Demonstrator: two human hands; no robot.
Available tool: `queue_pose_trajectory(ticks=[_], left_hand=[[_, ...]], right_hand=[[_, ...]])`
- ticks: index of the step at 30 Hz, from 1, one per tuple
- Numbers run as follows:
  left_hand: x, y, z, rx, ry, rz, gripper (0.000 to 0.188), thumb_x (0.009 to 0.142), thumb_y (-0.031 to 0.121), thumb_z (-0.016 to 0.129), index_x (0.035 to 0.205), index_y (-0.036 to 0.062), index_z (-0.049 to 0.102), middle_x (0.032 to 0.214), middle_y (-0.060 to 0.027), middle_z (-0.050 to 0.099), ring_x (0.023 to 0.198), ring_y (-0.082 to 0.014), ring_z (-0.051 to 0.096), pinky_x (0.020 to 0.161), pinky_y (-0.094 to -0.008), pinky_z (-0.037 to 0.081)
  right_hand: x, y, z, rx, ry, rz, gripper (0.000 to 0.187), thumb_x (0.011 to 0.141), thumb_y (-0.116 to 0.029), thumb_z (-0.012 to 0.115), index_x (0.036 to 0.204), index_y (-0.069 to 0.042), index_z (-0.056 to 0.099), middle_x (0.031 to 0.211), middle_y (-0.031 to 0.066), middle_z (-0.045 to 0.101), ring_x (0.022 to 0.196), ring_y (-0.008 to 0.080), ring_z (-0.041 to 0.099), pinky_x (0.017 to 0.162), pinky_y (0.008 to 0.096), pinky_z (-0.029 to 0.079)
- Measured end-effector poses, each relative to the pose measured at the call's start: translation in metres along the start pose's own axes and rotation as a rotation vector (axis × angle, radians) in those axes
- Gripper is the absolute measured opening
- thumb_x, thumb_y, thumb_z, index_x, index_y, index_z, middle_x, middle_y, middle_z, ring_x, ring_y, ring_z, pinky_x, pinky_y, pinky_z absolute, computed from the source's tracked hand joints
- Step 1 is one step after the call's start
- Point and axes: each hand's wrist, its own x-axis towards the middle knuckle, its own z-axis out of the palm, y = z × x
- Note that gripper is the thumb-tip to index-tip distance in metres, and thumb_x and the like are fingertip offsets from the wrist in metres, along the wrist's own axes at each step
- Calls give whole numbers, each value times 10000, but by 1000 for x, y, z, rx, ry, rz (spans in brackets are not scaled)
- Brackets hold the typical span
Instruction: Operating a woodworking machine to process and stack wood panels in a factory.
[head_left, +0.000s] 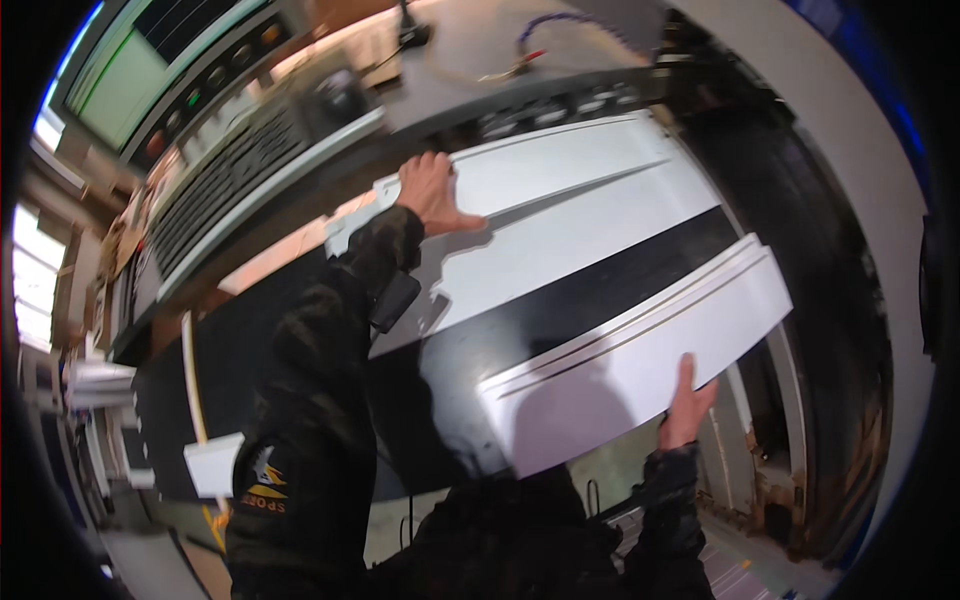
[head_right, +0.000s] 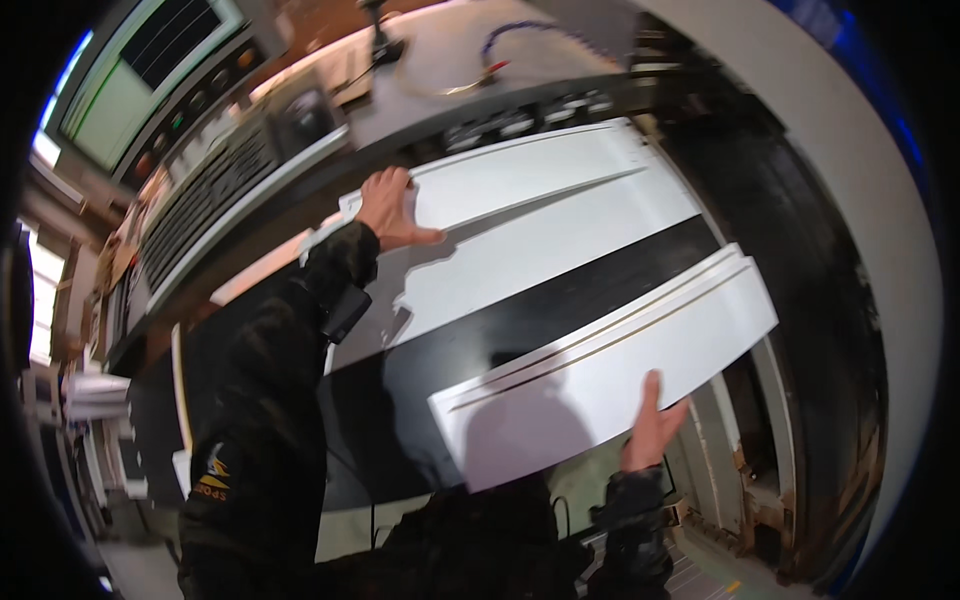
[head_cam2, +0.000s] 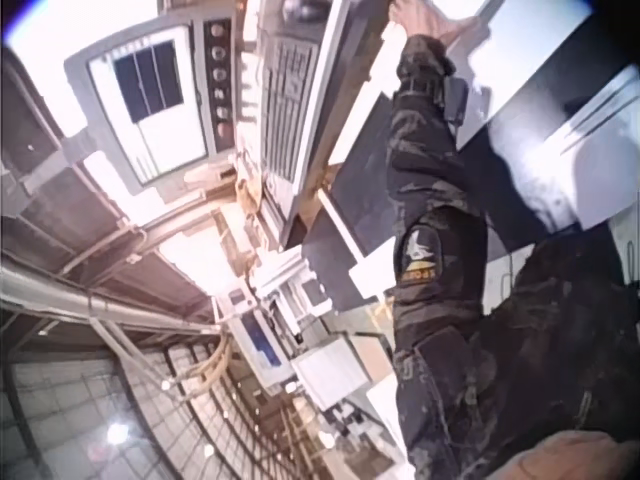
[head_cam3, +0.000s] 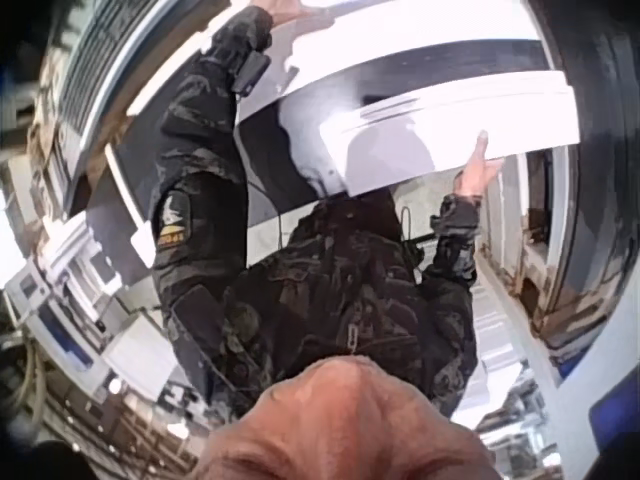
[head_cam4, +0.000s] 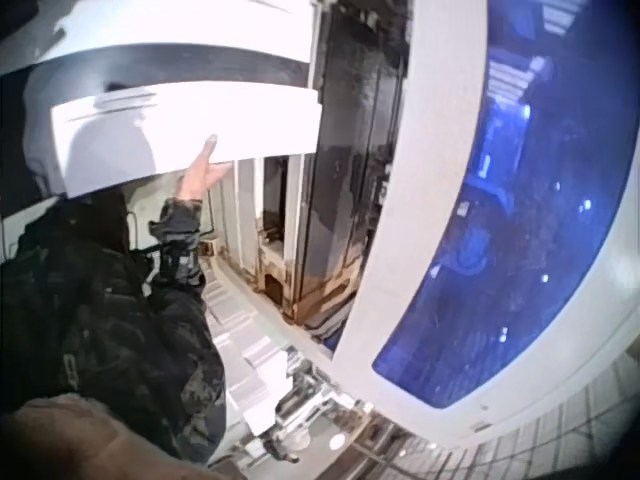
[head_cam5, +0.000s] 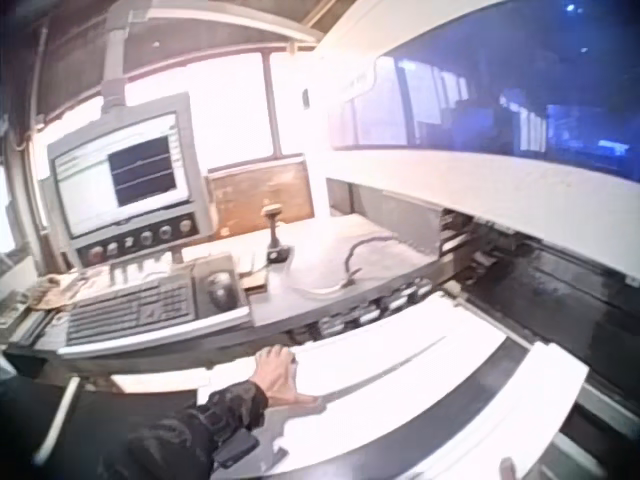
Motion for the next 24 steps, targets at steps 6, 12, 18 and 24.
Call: queue_pose_trajectory(ticks=[6, 12, 18, 24], left_hand=[[-253, -65, -195, -53, -16, 48, 1169, 538, 607, 958, 1380, -86, 537, 1276, -278, 569, 1230, -465, 557, 1079, -567, 434], [-591, -118, -353, 32, -206, -243, 1546, 417, 522, 1029, 1639, -127, 339, 1606, -337, 441, 1521, -527, 411, 1273, -566, 361], [-740, -128, -355, 27, -429, -484, 1328, 407, 546, 965, 1513, 20, 451, 1639, -309, 394, 1554, -518, 346, 1266, -567, 359], [-745, -147, -337, -15, -563, -613, 1185, 456, 406, 1031, 1439, 33, 484, 1668, -372, 350, 1597, -571, 278, 1323, -621, 307]], right_hand=[[-2, 7, -29, 11, -69, -59, 579, 1100, -285, 741, 1529, 70, 581, 1446, 132, 695, 1252, 232, 679, 1075, 386, 538], [29, 39, -39, 72, -57, 19, 624, 1066, -331, 784, 1456, 127, 615, 1378, 149, 721, 1196, 233, 699, 1020, 377, 554], [62, 43, -63, 101, 108, 77, 364, 1009, -274, 853, 1011, 70, 734, 1050, 117, 773, 907, 229, 724, 814, 423, 583], [55, -3, -73, 283, -91, 218, 262, 1101, -208, 710, 1217, 26, 709, 1125, 131, 778, 986, 268, 764, 774, 440, 606]])
